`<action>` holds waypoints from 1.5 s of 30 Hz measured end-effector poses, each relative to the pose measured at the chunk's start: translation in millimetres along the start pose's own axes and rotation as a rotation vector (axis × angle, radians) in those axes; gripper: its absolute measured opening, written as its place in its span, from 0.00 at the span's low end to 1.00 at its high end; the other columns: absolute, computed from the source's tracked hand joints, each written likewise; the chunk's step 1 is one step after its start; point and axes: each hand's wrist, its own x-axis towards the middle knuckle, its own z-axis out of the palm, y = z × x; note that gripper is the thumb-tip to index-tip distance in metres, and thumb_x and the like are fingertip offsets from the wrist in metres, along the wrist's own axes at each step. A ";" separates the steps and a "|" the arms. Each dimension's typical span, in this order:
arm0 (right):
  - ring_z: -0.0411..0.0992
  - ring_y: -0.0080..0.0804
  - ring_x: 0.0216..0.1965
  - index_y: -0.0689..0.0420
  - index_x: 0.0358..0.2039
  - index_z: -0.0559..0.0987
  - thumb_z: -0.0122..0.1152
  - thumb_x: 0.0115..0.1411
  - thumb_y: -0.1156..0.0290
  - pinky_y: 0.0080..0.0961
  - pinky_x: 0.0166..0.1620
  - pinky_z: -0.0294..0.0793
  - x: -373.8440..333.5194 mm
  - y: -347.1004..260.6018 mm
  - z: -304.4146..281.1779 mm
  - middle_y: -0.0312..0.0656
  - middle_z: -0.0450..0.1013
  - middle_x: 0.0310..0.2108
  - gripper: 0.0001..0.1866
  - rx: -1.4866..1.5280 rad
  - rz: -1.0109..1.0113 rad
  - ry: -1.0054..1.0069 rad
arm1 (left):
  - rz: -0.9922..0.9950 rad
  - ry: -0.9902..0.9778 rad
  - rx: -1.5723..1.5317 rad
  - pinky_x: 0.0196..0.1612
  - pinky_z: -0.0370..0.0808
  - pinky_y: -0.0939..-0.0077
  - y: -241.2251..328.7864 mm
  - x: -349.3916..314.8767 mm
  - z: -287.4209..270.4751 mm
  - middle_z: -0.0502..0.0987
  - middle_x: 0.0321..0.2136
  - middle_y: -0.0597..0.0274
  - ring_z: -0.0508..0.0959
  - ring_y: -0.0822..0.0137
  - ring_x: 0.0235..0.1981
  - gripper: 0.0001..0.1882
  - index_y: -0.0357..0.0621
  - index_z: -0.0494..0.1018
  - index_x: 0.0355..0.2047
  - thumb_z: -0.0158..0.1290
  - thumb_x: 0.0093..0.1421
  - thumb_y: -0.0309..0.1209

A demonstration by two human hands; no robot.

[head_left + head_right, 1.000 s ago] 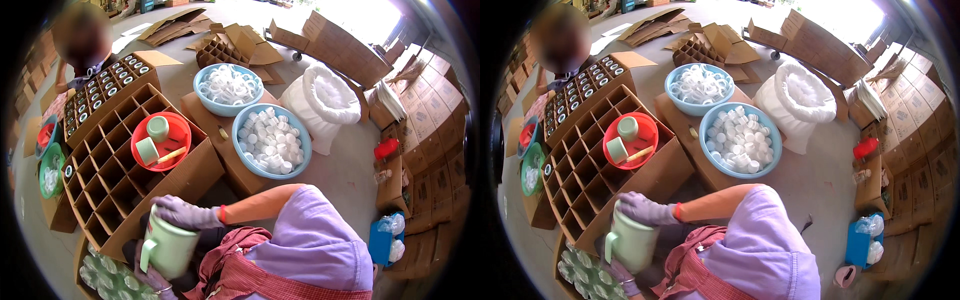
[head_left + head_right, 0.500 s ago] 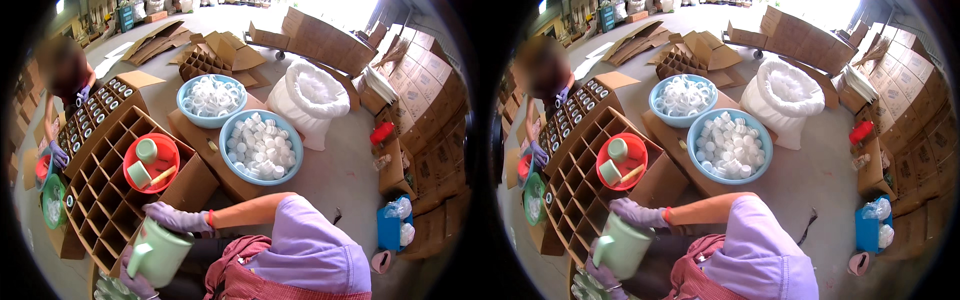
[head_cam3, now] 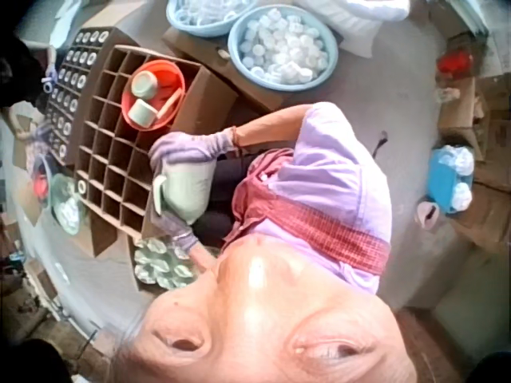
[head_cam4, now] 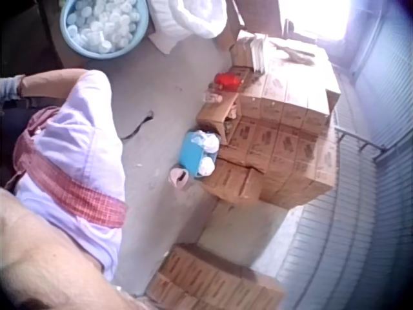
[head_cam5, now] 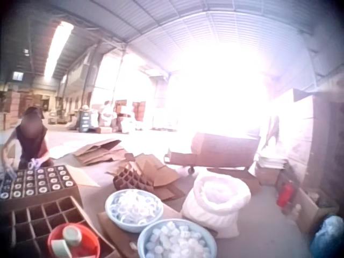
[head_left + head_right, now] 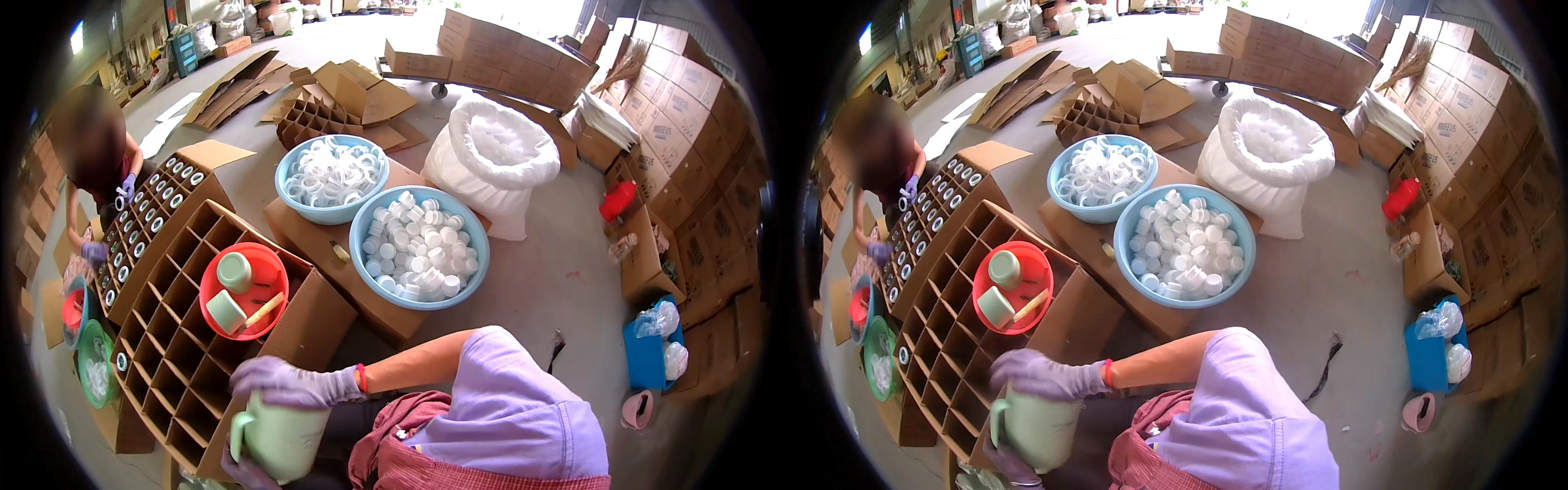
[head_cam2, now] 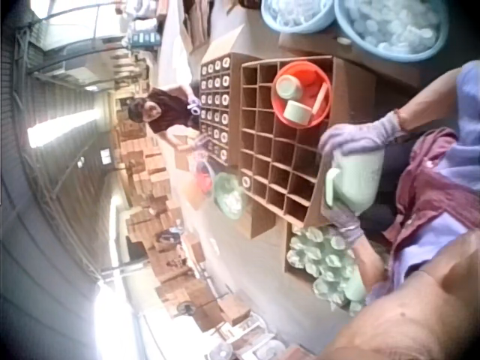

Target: The person assembles and packs light green thermos flasks. They insert a wooden stick into the flask, place a metal cap on top, and then put the flask into a plastic bag. The person also places white plastic rings into a compartmentalized cardboard box.

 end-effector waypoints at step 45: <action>0.74 0.44 0.40 0.53 0.33 0.81 0.58 0.56 0.60 0.37 0.44 0.73 83.0 92.3 -116.2 0.44 0.75 0.34 0.12 -0.860 0.393 -0.557 | -0.367 0.450 -0.344 0.42 0.75 0.68 -89.3 -96.6 -106.7 0.81 0.33 0.53 0.80 0.62 0.34 0.21 0.37 0.77 0.41 0.37 0.70 0.38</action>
